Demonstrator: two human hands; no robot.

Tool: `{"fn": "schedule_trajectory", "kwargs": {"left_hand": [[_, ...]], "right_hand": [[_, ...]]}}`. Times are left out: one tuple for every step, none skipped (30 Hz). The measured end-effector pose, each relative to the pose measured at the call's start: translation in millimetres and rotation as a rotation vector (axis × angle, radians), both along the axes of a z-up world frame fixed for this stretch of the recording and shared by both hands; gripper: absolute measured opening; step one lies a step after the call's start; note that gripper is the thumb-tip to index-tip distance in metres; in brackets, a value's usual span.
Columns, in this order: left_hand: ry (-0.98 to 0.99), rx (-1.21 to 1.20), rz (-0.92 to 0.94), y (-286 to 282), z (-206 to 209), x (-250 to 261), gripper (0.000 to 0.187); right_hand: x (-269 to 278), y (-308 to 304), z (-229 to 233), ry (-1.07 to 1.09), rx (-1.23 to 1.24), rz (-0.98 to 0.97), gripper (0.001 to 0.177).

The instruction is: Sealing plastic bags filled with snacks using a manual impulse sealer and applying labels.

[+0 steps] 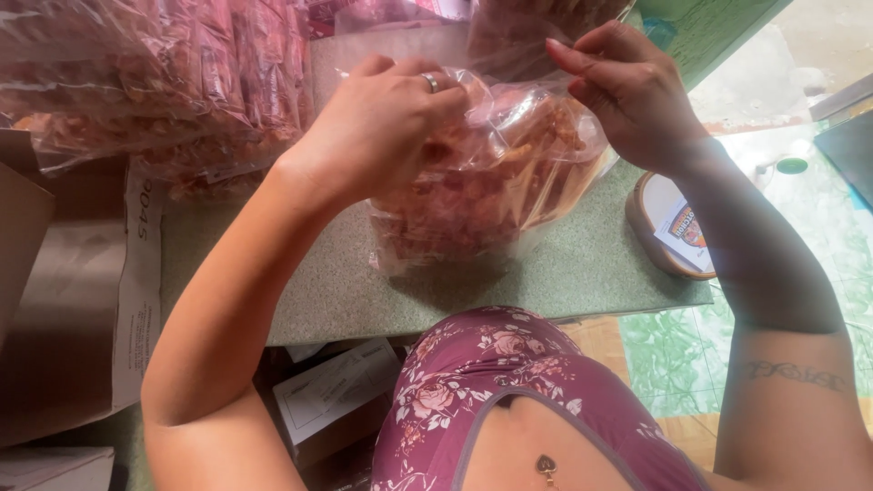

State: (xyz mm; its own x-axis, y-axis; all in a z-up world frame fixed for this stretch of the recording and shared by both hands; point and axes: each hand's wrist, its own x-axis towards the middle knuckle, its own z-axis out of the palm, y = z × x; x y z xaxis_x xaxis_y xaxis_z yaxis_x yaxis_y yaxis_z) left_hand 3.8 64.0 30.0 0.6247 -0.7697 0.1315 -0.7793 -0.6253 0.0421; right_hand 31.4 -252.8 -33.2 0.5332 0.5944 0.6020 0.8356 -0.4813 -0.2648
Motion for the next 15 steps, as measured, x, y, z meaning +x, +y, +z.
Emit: {"fn": "schedule_trajectory", "kwargs": {"left_hand": [[-0.003,0.001,-0.001,-0.7,-1.3,0.7,0.036],[0.008,0.035,0.018,-2.0,-2.7,1.6,0.043],[0.019,0.068,0.037,-3.4,-4.1,2.5,0.053],[0.018,0.069,0.032,-4.5,-0.3,0.2,0.053],[0.069,0.033,0.031,-5.6,3.3,-2.0,0.047],[0.123,-0.003,0.031,-6.3,6.4,-4.7,0.041],[0.124,-0.002,0.028,-5.8,6.9,-5.9,0.041],[0.082,-0.002,0.026,-4.9,7.8,-7.1,0.044],[0.040,-0.002,0.023,-3.9,8.7,-8.2,0.047],[0.041,-0.001,0.022,-3.6,7.2,-7.1,0.047],[0.053,0.037,0.057,-3.1,5.6,-6.0,0.048],[0.067,0.074,0.094,-2.7,3.1,-6.0,0.051],[0.070,0.073,0.093,-2.4,3.1,-5.0,0.051],[0.109,0.135,0.144,-2.0,3.9,-3.2,0.022],[0.147,0.197,0.195,-1.7,4.8,-1.5,0.022]], "right_hand": [[0.1,0.4,-0.7,-0.003,0.001,-0.001,0.036],[-0.3,0.3,-1.4,0.005,0.001,-0.013,0.035],[-0.5,-0.1,-2.1,0.013,0.001,-0.026,0.035],[-0.1,-0.6,-1.9,0.011,0.001,-0.030,0.035],[0.5,-1.0,-1.8,0.011,-0.019,-0.049,0.038],[0.8,-1.1,-2.5,0.012,-0.039,-0.067,0.043],[-0.5,-0.8,-0.8,0.013,-0.039,-0.070,0.043],[-1.4,-0.1,0.9,0.014,-0.057,-0.073,0.043],[-2.3,0.8,2.7,0.015,-0.074,-0.076,0.043],[-2.4,1.2,3.5,0.016,-0.073,-0.077,0.043],[-2.5,1.7,4.1,0.008,-0.080,-0.071,0.042],[-3.3,2.2,4.3,0.002,-0.089,-0.063,0.040],[-5.6,4.0,5.6,0.005,-0.089,-0.063,0.040],[-7.1,6.0,7.6,0.002,-0.083,-0.038,0.040],[-8.6,8.0,9.6,-0.001,-0.076,-0.014,0.039]]}}
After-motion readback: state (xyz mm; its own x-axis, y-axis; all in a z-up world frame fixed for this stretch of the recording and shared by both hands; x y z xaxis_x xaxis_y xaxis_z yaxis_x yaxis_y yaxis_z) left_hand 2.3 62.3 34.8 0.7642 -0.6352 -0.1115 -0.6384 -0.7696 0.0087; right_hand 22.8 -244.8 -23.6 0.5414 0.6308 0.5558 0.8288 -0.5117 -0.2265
